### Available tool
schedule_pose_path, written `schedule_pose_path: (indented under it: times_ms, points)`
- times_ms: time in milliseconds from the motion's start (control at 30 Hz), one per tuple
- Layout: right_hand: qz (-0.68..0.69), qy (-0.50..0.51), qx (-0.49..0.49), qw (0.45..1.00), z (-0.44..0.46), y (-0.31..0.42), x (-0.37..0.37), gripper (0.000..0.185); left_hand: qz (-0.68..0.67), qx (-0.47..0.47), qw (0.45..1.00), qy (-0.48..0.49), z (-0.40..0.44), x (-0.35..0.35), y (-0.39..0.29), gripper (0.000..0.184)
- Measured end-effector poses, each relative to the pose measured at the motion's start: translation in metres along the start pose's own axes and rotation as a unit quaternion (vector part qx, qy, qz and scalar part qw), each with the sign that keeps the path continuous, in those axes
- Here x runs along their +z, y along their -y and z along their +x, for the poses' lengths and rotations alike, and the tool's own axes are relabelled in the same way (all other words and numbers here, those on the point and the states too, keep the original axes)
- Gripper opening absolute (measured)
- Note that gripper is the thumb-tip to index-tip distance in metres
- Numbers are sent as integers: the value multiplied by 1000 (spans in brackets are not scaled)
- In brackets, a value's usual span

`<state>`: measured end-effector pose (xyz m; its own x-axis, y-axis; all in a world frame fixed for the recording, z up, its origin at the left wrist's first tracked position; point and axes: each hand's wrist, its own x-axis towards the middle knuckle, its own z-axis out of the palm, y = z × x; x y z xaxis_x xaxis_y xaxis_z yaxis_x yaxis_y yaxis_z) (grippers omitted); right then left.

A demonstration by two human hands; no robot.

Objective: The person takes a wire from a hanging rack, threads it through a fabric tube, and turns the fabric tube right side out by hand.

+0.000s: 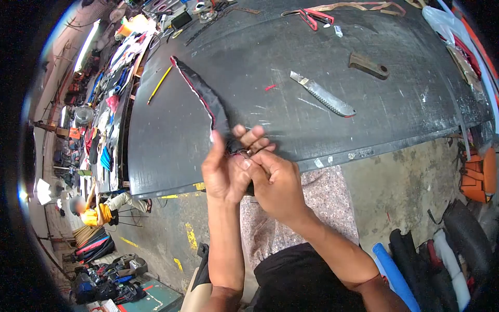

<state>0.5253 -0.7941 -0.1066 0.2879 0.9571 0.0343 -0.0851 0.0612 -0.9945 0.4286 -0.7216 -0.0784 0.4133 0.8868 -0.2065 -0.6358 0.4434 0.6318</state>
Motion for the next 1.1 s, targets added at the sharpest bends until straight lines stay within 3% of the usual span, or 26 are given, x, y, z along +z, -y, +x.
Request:
schedule_pose_path:
  times_ms: [67, 233, 367, 467, 600, 767, 900, 1000, 1100]
  points:
    - [-18, 1, -21, 1000, 2, 0, 0, 15, -87, -28, 996, 10, 2, 6, -12, 33]
    - [-49, 30, 58, 997, 2, 8, -1, 16, -43, -29, 998, -20, 23, 3, -32, 32]
    - [-49, 22, 35, 998, 1, 9, 3, 16, -72, -58, 993, 80, 28, 2, -26, 30]
    - [-31, -22, -15, 999, -4, 13, 6, 15, 9, 46, 999, -13, 17, 18, -4, 36]
    - [-19, -16, 1, 1000, 1, 24, 0, 15, 25, 55, 998, -20, 11, 15, 4, 27]
    - [25, -2, 17, 1000, 6, 8, -4, 11, 93, 103, 990, -28, 14, 19, 7, 33]
    - [157, 38, 69, 984, -11, 1, -14, 11, 5, 34, 999, -13, 15, 7, 12, 29]
    - [190, 88, 199, 957, -23, 13, -25, 16, -47, 22, 999, 19, 14, 5, 9, 30]
    - [104, 64, 151, 981, -42, 7, -22, 19, -9, 36, 999, 8, 11, 6, 10, 28]
